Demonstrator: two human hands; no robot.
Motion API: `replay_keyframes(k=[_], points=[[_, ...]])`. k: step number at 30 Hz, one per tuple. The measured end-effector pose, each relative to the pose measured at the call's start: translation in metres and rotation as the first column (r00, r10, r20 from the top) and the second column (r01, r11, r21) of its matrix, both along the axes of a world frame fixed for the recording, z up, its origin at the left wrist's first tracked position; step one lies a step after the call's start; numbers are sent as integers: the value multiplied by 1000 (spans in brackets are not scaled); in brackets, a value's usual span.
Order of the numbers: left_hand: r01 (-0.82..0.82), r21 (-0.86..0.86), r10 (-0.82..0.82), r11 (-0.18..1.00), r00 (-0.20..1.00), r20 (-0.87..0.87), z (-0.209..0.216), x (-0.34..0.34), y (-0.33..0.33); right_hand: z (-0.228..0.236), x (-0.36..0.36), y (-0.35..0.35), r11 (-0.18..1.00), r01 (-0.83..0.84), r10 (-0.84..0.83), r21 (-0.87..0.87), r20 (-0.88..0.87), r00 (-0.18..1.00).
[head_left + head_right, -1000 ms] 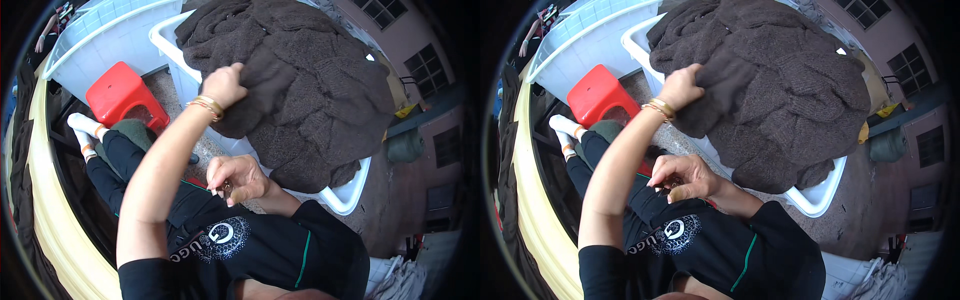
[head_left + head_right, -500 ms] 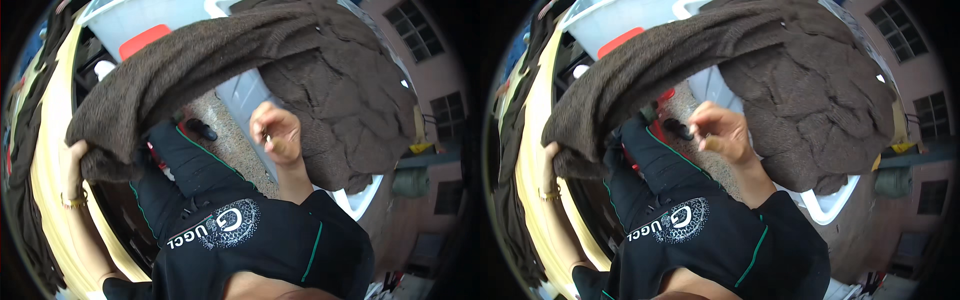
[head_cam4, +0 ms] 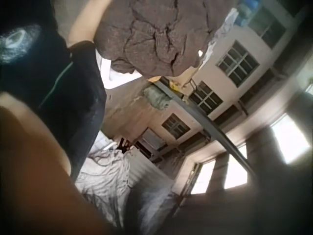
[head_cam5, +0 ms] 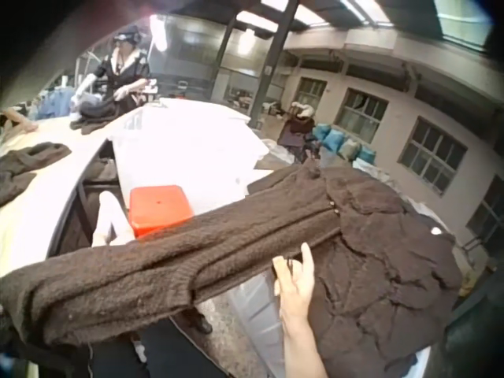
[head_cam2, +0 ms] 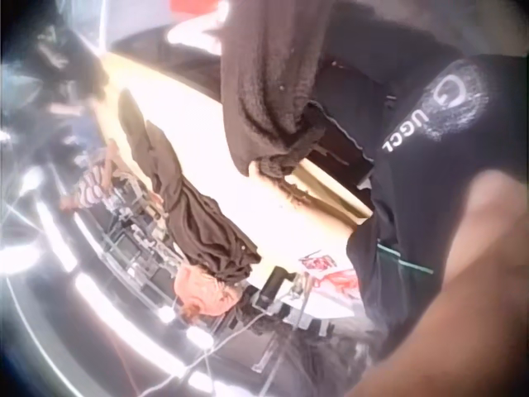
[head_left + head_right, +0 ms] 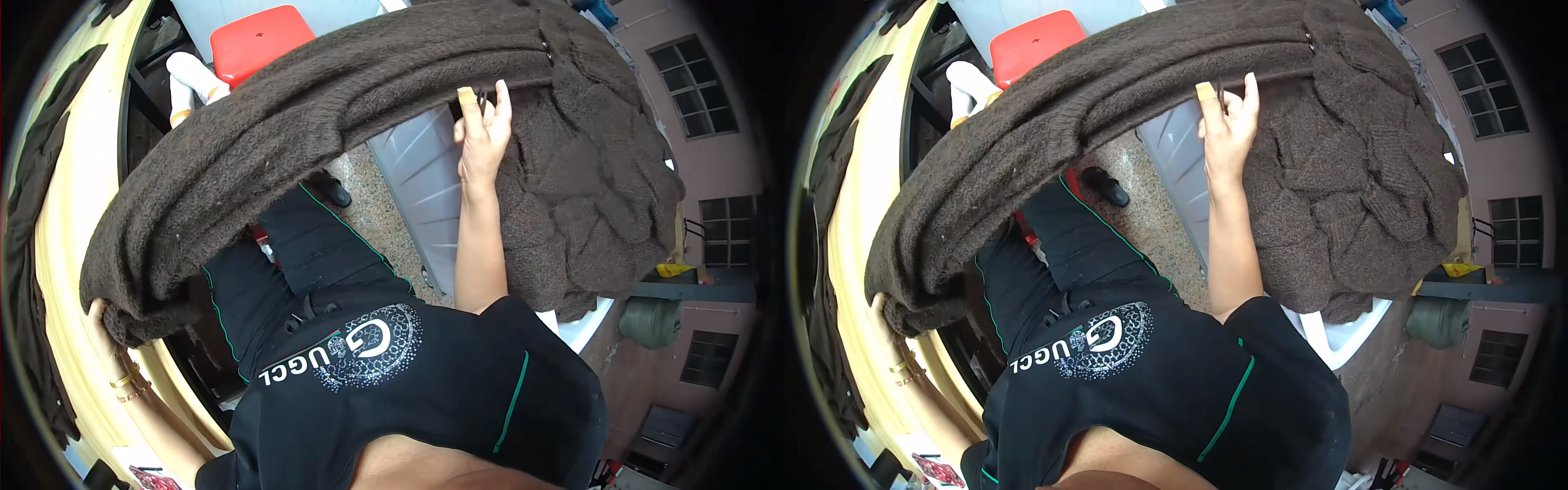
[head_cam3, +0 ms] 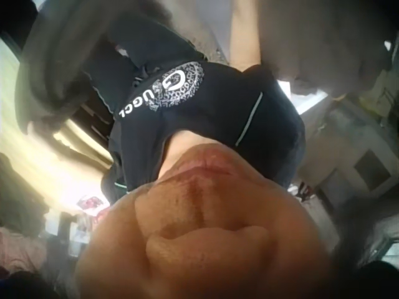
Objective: Inspecting and applying decorative markings to brown fabric pieces in a production environment.
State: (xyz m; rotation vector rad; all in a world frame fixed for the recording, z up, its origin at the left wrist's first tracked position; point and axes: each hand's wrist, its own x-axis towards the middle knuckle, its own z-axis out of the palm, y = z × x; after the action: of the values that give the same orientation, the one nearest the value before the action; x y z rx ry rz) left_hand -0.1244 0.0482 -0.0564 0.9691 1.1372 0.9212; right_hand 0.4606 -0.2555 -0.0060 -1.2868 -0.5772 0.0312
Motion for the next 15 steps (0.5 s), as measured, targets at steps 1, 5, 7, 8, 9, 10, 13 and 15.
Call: replay_keyframes(k=[1,5,7,8,9,10,13,15], points=[[44,21,-45,999,999,16,-4,-2,-3,-1,4,4,1000,3,-3,4,23,1000],[189,151,-172,970,978,-121,-4,8,-23,-1,19,18,996,-13,5,-92,-87,996],[180,166,-155,970,976,-153,5,21,-35,-1,24,27,988,-38,13,-149,-162,987],[235,188,-203,954,963,-176,11,29,-42,-1,27,31,982,-33,1,-184,-174,985],[245,166,-200,955,948,-248,19,37,-46,-1,30,36,978,-33,-2,-207,-166,986],[257,166,-220,952,952,-214,26,44,-59,-1,33,43,983,-21,-12,-180,-182,983],[570,75,-533,818,800,-276,47,65,-80,0,37,64,976,76,-95,-206,-87,992],[718,73,-587,693,620,-521,52,82,-87,6,34,70,964,-68,50,-257,-75,996]])
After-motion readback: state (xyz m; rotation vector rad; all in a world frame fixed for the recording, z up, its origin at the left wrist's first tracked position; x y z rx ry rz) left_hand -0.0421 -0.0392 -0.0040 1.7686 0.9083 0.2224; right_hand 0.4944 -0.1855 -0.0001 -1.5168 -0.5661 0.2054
